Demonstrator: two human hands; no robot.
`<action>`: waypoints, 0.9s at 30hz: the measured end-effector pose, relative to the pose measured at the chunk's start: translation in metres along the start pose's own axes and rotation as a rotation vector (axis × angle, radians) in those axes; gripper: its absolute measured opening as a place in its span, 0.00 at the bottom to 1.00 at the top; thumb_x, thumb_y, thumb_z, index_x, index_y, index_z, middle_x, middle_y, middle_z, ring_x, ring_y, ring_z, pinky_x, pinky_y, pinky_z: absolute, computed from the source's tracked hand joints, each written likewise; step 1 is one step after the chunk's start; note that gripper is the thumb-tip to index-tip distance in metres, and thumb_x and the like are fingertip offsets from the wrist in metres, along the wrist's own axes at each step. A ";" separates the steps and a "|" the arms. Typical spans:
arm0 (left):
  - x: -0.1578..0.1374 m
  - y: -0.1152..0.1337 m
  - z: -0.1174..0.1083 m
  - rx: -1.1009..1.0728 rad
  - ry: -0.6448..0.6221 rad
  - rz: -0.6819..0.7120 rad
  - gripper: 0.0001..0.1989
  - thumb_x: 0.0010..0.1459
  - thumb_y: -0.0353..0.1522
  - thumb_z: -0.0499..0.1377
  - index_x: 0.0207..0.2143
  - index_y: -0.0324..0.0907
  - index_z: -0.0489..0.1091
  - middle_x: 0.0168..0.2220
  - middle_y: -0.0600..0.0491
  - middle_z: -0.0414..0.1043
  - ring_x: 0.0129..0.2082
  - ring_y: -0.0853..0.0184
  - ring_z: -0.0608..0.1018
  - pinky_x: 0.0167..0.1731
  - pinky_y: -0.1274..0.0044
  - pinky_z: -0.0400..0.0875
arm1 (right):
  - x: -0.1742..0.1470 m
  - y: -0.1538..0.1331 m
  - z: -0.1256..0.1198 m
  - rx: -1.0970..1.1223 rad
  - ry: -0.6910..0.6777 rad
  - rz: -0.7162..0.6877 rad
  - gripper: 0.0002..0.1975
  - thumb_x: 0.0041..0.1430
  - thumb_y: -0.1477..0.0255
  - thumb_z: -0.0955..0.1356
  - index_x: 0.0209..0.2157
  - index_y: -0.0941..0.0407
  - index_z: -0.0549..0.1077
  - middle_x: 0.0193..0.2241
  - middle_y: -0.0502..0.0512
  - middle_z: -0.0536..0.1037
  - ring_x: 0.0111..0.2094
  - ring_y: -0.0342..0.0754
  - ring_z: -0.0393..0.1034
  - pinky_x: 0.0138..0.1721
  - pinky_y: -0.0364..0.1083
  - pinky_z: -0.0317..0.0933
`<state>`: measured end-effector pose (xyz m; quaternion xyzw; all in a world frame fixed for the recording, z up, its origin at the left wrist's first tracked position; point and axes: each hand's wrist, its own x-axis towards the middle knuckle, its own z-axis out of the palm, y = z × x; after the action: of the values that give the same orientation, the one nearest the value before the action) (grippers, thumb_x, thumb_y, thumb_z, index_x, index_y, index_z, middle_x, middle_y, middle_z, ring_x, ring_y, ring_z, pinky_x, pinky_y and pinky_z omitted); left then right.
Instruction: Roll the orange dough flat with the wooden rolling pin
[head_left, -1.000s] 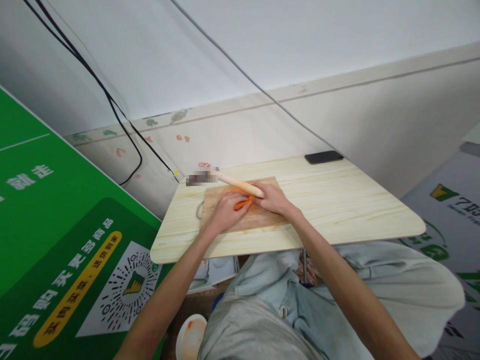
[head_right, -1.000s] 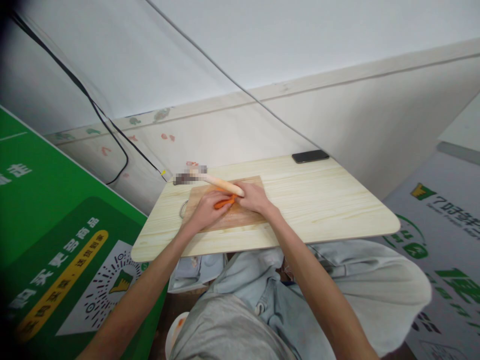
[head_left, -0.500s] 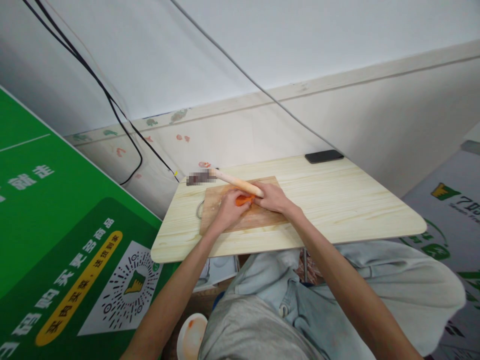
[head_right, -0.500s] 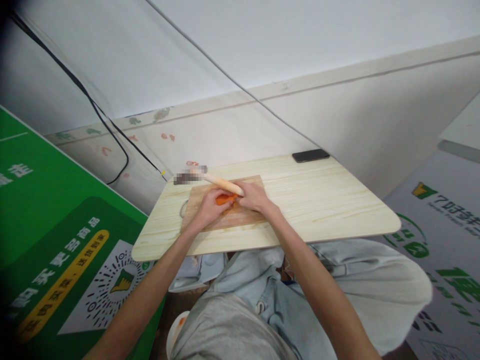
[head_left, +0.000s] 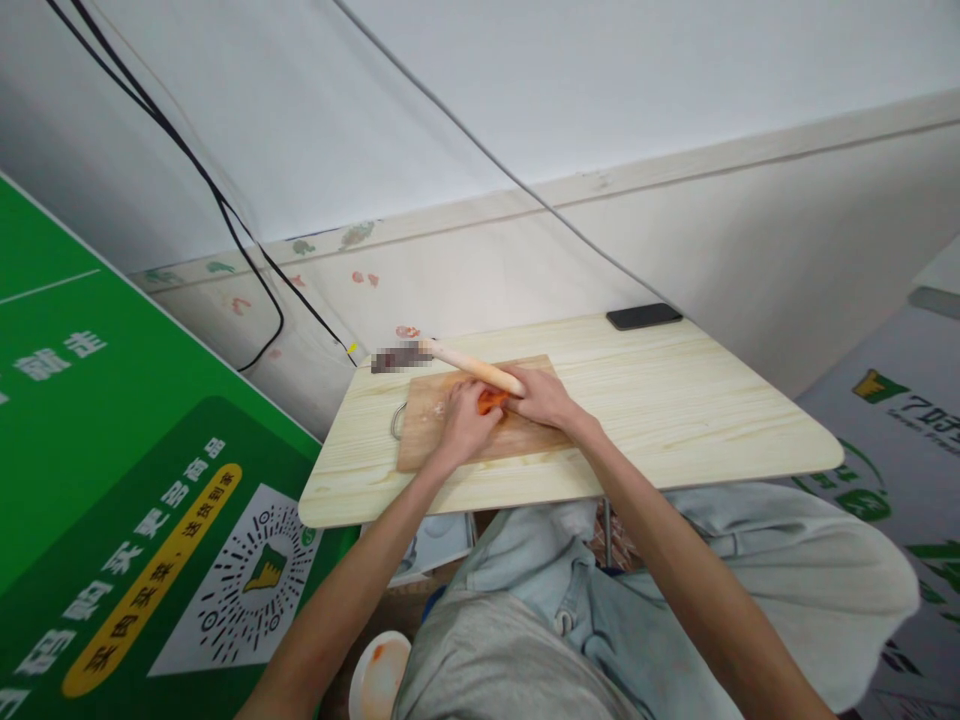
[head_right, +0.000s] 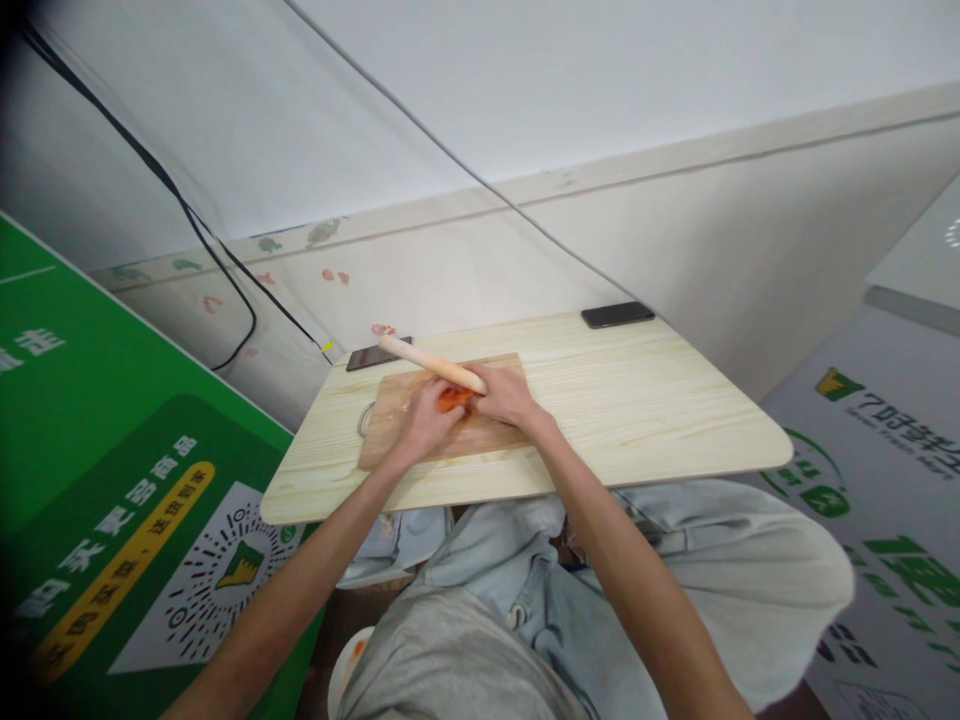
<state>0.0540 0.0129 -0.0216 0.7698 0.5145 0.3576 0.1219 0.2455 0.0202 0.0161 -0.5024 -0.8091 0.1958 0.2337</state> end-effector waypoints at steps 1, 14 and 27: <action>-0.003 0.001 -0.002 -0.016 0.014 0.010 0.12 0.57 0.25 0.66 0.44 0.43 0.79 0.47 0.48 0.83 0.50 0.54 0.81 0.57 0.61 0.75 | -0.001 -0.001 0.000 -0.008 0.012 0.004 0.33 0.59 0.72 0.71 0.66 0.49 0.74 0.54 0.54 0.85 0.53 0.59 0.79 0.53 0.51 0.69; -0.019 -0.018 -0.032 0.085 -0.122 0.161 0.18 0.67 0.34 0.62 0.57 0.42 0.75 0.64 0.43 0.76 0.66 0.52 0.75 0.70 0.57 0.67 | -0.004 -0.005 0.000 0.015 0.227 0.126 0.27 0.80 0.57 0.55 0.45 0.52 0.82 0.44 0.54 0.86 0.46 0.51 0.78 0.42 0.45 0.62; 0.002 -0.019 -0.048 0.031 0.292 0.269 0.05 0.67 0.31 0.58 0.37 0.45 0.74 0.39 0.48 0.81 0.45 0.56 0.80 0.55 0.60 0.75 | -0.004 -0.009 0.002 -0.293 0.255 0.205 0.26 0.79 0.53 0.57 0.53 0.49 0.83 0.50 0.57 0.85 0.48 0.53 0.79 0.42 0.45 0.62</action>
<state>0.0086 0.0142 0.0028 0.7734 0.4245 0.4705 -0.0151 0.2398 0.0124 0.0185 -0.6314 -0.7374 0.0334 0.2375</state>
